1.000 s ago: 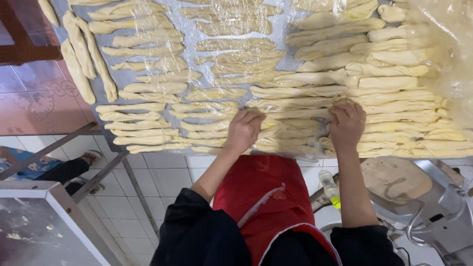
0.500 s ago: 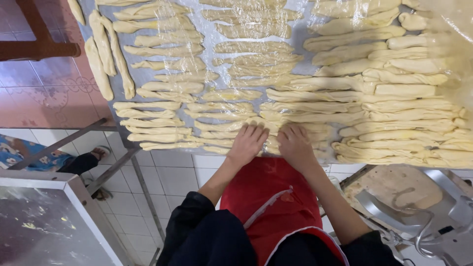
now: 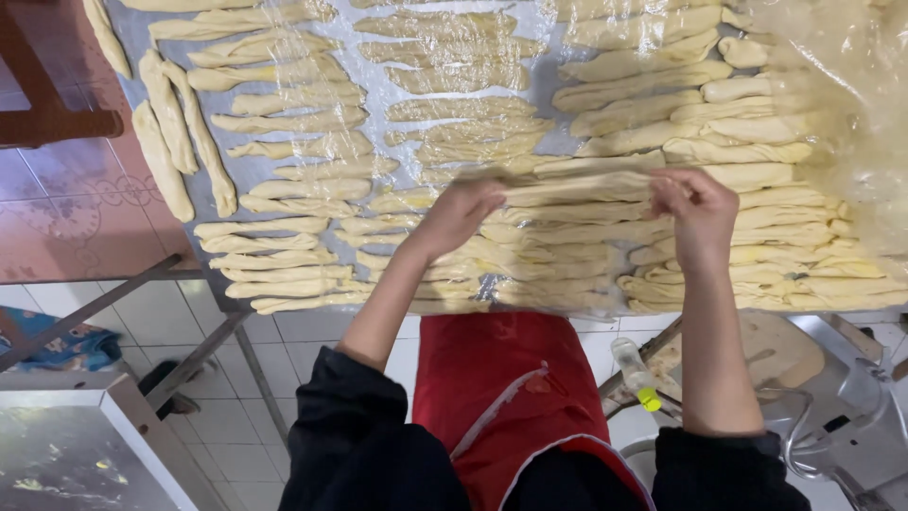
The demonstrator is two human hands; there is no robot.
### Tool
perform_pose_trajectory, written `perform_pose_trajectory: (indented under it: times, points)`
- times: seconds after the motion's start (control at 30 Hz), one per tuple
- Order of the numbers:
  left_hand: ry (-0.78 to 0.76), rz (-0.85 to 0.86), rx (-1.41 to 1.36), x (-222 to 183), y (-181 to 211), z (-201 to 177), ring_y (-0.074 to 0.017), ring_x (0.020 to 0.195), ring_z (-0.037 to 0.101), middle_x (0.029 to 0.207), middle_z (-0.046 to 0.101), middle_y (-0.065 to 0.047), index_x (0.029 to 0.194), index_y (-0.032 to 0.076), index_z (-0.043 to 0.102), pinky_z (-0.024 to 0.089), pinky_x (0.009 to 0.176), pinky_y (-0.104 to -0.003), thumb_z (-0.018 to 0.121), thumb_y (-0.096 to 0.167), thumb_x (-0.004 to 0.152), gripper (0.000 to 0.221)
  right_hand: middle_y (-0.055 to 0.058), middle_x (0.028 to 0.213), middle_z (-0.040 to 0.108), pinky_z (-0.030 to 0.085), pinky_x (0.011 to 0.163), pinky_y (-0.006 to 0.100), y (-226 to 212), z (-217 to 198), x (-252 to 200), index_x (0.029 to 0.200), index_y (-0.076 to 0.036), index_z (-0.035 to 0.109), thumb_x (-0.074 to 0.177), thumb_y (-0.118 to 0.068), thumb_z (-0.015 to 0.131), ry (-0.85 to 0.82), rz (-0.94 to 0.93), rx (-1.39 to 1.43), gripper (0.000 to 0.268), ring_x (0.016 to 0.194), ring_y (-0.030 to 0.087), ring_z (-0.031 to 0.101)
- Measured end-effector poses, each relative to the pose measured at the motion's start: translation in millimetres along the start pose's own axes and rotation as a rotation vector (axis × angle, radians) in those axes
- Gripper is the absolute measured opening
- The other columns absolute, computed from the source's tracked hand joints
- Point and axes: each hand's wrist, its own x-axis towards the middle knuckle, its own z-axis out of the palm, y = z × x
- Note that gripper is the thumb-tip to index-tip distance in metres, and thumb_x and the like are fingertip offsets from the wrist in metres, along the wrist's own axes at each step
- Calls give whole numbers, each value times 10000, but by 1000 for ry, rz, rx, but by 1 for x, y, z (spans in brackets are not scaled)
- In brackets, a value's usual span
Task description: Rolling out small portions of dough using a rolling pin on a stainless steel table.
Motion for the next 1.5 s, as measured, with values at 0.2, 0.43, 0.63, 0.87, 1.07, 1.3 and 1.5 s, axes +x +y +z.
perform_pose_trajectory:
  times: [0.2, 0.43, 0.63, 0.87, 1.07, 1.3, 1.5]
  points:
    - [335, -189, 92, 49, -3, 23, -256, 818, 645, 979, 673, -134, 1266, 88, 722, 536, 740, -370, 679, 155, 984, 293, 85, 977, 736, 480, 677, 327, 36, 18, 61, 1032, -52, 794, 894, 18, 845, 171, -250, -446, 162, 801, 173, 628]
    - [723, -320, 338, 37, 6, 48, -179, 795, 635, 1016, 639, -80, 1067, 149, 818, 540, 691, -353, 770, 78, 901, 187, 90, 1023, 670, 521, 962, 446, 53, 17, 69, 928, -58, 709, 883, 113, 748, 204, -728, -805, 181, 1084, 327, 608]
    - [504, 19, 684, 44, 10, 56, -267, 1261, 550, 1364, 633, -100, 1306, 65, 698, 486, 1053, -446, 668, 32, 923, 386, 110, 1122, 675, 550, 1050, 448, 32, 32, 54, 1109, -1, 752, 847, 117, 669, 107, -859, -891, 298, 1127, 323, 629]
    - [228, 214, 653, 21, 24, 40, -294, 1398, 432, 1415, 591, -155, 1371, 30, 626, 383, 1151, -531, 661, 196, 960, 445, 105, 1162, 692, 549, 937, 434, 16, 49, 18, 1117, -52, 743, 976, -17, 690, 103, -983, -947, 155, 1087, 319, 650]
    - [44, 324, 719, -68, 4, 42, -268, 1104, 602, 1140, 673, -112, 1152, -9, 728, 493, 1026, -440, 688, 91, 894, 280, 89, 956, 681, 544, 792, 421, 46, 88, -81, 1038, -34, 748, 864, -64, 692, -285, -886, -795, 186, 882, 290, 651]
    - [-49, 85, 806, -61, 12, 50, -295, 1100, 614, 1118, 682, -143, 1040, -7, 710, 504, 1058, -436, 727, 56, 765, 282, 93, 954, 700, 562, 812, 406, 90, 115, -132, 1013, -38, 733, 821, -51, 710, -338, -696, -751, 193, 899, 287, 675]
    - [-340, -168, 433, -37, 37, 26, -302, 808, 662, 802, 684, -143, 937, 16, 646, 492, 1010, -466, 757, 130, 776, 226, 170, 1146, 667, 501, 957, 478, 48, 123, -106, 1276, 7, 677, 837, -144, 729, -245, -596, -698, 467, 1091, 362, 599]
